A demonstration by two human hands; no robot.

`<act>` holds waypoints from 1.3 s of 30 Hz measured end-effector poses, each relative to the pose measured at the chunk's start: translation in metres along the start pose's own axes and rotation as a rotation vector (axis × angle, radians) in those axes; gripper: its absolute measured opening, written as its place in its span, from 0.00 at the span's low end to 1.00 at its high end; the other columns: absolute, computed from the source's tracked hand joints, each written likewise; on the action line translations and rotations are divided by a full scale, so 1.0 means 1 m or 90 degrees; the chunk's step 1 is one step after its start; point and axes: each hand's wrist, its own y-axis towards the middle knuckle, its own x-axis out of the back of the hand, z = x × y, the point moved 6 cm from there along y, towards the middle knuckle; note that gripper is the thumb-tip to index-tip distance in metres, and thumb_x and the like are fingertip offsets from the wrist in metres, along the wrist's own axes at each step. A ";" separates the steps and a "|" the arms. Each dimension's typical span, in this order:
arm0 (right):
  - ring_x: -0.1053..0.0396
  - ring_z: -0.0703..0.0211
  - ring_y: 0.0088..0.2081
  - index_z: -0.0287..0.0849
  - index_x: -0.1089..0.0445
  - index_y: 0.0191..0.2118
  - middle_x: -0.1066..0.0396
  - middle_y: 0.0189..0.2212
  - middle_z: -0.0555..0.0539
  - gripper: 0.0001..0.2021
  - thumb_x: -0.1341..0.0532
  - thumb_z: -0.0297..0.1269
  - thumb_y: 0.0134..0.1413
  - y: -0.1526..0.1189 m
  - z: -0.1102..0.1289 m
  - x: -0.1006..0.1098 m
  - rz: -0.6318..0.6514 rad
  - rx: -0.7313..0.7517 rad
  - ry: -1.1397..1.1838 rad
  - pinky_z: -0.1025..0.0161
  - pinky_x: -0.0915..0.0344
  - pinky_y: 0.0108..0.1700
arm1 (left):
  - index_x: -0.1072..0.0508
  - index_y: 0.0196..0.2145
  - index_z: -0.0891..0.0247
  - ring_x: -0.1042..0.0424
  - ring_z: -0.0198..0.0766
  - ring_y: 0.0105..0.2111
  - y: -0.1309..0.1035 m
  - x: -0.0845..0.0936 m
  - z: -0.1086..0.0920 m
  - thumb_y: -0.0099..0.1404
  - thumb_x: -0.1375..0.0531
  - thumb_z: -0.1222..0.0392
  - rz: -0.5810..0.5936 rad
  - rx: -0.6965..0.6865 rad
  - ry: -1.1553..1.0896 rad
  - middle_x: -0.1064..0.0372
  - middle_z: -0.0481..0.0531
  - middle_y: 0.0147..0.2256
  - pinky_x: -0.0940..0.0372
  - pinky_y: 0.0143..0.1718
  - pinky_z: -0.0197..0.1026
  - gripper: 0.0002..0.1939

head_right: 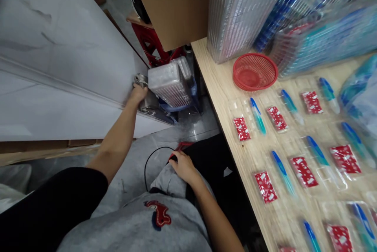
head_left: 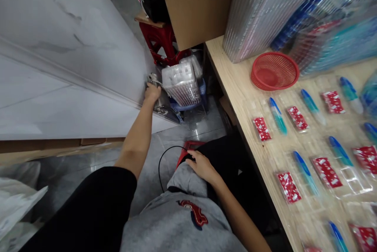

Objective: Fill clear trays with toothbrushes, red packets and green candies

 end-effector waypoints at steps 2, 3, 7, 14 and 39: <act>0.30 0.48 0.51 0.38 0.30 0.54 0.29 0.50 0.37 0.19 0.41 0.33 0.56 0.000 0.001 0.001 0.003 -0.004 -0.009 0.52 0.36 0.55 | 0.37 0.56 0.66 0.34 0.48 0.53 0.006 -0.009 0.003 0.67 0.42 0.56 -0.015 0.022 0.029 0.37 0.61 0.55 0.39 0.55 0.58 0.22; 0.30 0.48 0.51 0.38 0.31 0.54 0.29 0.50 0.37 0.19 0.41 0.33 0.56 0.000 0.001 0.002 0.004 -0.006 -0.014 0.52 0.36 0.55 | 0.37 0.57 0.65 0.34 0.47 0.53 0.008 -0.013 0.004 0.67 0.42 0.55 -0.025 0.030 0.042 0.37 0.60 0.56 0.38 0.54 0.57 0.22; 0.30 0.48 0.51 0.36 0.31 0.55 0.29 0.51 0.36 0.19 0.42 0.32 0.57 0.002 0.002 0.002 0.016 -0.016 -0.034 0.54 0.36 0.55 | 0.42 0.61 0.66 0.38 0.50 0.57 0.011 -0.025 0.005 0.69 0.45 0.56 -0.083 0.022 0.074 0.41 0.63 0.59 0.40 0.57 0.58 0.25; 0.30 0.52 0.52 0.36 0.34 0.56 0.31 0.53 0.37 0.20 0.43 0.32 0.58 0.003 0.000 0.000 0.037 -0.033 -0.060 0.57 0.36 0.55 | 0.56 0.65 0.83 0.49 0.56 0.64 0.007 -0.031 -0.003 0.68 0.52 0.67 -0.176 -0.035 0.101 0.45 0.77 0.60 0.52 0.64 0.56 0.31; 0.28 0.53 0.47 0.37 0.34 0.55 0.30 0.50 0.37 0.19 0.44 0.35 0.58 -0.021 -0.030 0.037 -0.116 0.011 0.019 0.53 0.33 0.52 | 0.24 0.40 0.66 0.26 0.44 0.45 -0.156 -0.075 0.065 0.58 0.40 0.63 0.185 -0.268 0.163 0.24 0.57 0.42 0.33 0.50 0.43 0.12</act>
